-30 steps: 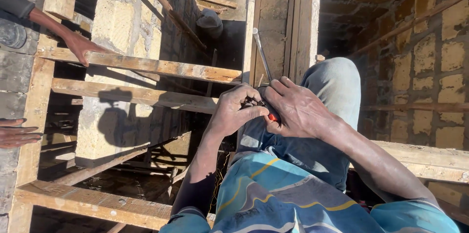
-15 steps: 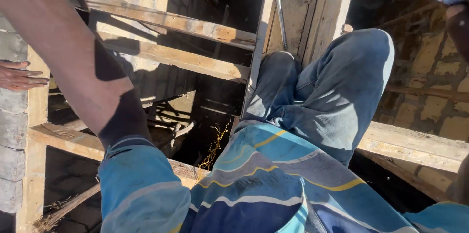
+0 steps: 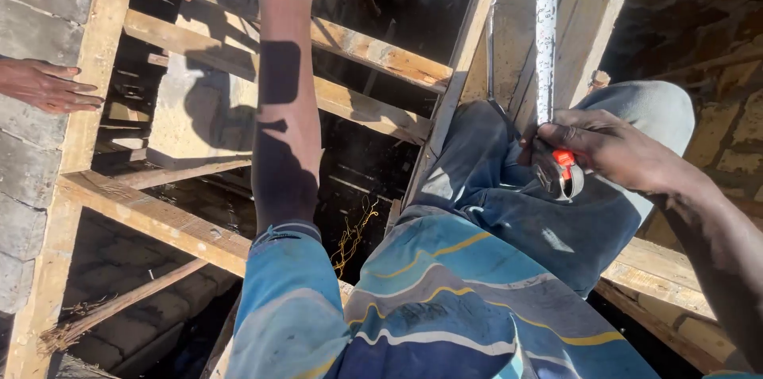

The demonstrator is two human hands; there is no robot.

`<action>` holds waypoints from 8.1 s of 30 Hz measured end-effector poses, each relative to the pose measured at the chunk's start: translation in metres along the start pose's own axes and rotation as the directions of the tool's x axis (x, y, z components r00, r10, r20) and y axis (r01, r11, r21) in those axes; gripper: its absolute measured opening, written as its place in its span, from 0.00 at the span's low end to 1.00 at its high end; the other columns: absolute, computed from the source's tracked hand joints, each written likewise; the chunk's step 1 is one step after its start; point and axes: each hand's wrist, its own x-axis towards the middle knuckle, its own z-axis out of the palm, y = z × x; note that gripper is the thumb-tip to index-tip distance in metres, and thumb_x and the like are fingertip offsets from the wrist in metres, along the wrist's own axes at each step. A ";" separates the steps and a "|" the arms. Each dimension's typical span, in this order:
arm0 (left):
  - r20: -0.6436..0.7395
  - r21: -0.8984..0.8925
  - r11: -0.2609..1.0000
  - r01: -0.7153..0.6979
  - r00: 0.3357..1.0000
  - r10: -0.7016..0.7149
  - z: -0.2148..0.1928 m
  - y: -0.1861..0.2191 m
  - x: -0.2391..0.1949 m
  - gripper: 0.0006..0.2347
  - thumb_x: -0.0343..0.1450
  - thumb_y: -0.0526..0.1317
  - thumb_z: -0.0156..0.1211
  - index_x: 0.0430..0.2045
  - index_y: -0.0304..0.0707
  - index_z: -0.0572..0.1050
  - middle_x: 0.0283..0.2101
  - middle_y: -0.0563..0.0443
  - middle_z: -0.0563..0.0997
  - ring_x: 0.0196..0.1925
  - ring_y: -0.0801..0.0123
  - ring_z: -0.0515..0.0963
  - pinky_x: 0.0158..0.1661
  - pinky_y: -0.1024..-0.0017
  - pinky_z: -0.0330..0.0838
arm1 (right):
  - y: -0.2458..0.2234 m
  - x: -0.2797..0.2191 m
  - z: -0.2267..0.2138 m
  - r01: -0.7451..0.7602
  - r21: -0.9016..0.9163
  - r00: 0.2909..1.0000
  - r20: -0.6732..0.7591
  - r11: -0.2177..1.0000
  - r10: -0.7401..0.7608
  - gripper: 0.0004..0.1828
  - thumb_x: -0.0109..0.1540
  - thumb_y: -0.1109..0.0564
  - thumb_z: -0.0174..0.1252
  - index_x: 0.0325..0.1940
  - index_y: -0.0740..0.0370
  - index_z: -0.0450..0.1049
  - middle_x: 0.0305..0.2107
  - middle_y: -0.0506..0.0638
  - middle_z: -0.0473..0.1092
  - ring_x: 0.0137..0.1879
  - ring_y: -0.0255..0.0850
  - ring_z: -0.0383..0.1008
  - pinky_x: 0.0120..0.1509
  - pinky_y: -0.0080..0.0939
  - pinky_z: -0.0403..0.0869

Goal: The person works on a wooden floor structure, using a hammer to drive nails into wooden planks. They also use a tape measure to measure the distance between planks and mark the wood with a pencil. Another person is visible nearby assisting with the construction.

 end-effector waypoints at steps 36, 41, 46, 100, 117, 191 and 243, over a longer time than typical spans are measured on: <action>-0.065 0.656 0.582 0.480 0.804 -0.591 0.115 -0.026 -0.036 0.35 0.64 0.71 0.76 0.62 0.54 0.80 0.33 0.56 0.84 0.38 0.70 0.84 0.37 0.72 0.72 | -0.160 0.517 0.012 0.249 0.458 0.956 -0.258 0.853 -0.141 0.14 0.64 0.46 0.74 0.52 0.49 0.92 0.37 0.58 0.85 0.43 0.49 0.92 0.55 0.55 0.92; -0.019 0.792 0.408 0.454 0.687 -0.727 0.128 0.046 -0.063 0.50 0.67 0.71 0.55 0.90 0.55 0.58 0.93 0.44 0.59 0.92 0.48 0.63 0.80 0.43 0.62 | -0.209 0.470 -0.030 0.238 0.544 0.962 -0.248 0.804 -0.117 0.10 0.74 0.48 0.69 0.45 0.55 0.84 0.33 0.45 0.69 0.38 0.40 0.69 0.43 0.40 0.75; -0.017 0.796 0.384 0.469 0.651 -0.759 0.101 0.083 -0.109 0.25 0.68 0.69 0.51 0.49 0.59 0.79 0.71 0.57 0.83 0.80 0.60 0.76 0.75 0.48 0.63 | -0.251 0.470 -0.068 0.395 0.704 0.917 -0.338 0.590 -0.211 0.17 0.80 0.54 0.58 0.63 0.67 0.87 0.46 0.53 0.83 0.48 0.41 0.84 0.47 0.35 0.80; -0.071 0.345 0.729 0.591 0.792 -0.607 0.226 -0.047 0.157 0.18 0.76 0.52 0.64 0.51 0.37 0.79 0.35 0.45 0.80 0.33 0.60 0.82 0.38 0.61 0.79 | -0.177 0.379 -0.010 0.556 0.637 0.831 -0.422 0.533 -0.362 0.40 0.72 0.24 0.46 0.72 0.53 0.80 0.63 0.48 0.82 0.59 0.41 0.84 0.62 0.47 0.79; 0.150 0.467 0.824 0.321 0.889 -0.432 0.295 -0.207 0.427 0.46 0.75 0.66 0.62 0.89 0.42 0.57 0.90 0.33 0.64 0.92 0.35 0.62 0.85 0.34 0.54 | -0.106 0.410 -0.035 0.441 0.744 0.895 -0.321 0.503 -0.310 0.31 0.74 0.29 0.54 0.67 0.52 0.79 0.49 0.47 0.84 0.51 0.39 0.82 0.60 0.42 0.78; -0.112 0.524 0.592 0.612 0.739 -0.664 -0.040 -0.053 -0.155 0.18 0.82 0.58 0.59 0.35 0.47 0.87 0.29 0.54 0.79 0.28 0.74 0.81 0.34 0.75 0.76 | 0.085 0.539 0.181 0.276 -0.852 0.675 -0.158 0.445 -0.721 0.57 0.60 0.13 0.70 0.79 0.54 0.77 0.66 0.51 0.78 0.79 0.52 0.70 0.98 0.58 0.39; -0.055 0.547 0.654 0.524 0.801 -0.596 -0.050 -0.073 -0.163 0.17 0.81 0.58 0.60 0.44 0.55 0.94 0.25 0.58 0.76 0.26 0.77 0.76 0.31 0.73 0.72 | 0.081 0.465 0.157 0.574 -0.684 0.367 -0.276 0.449 -0.888 0.29 0.61 0.30 0.81 0.45 0.49 0.76 0.40 0.44 0.70 0.61 0.46 0.72 0.75 0.61 0.56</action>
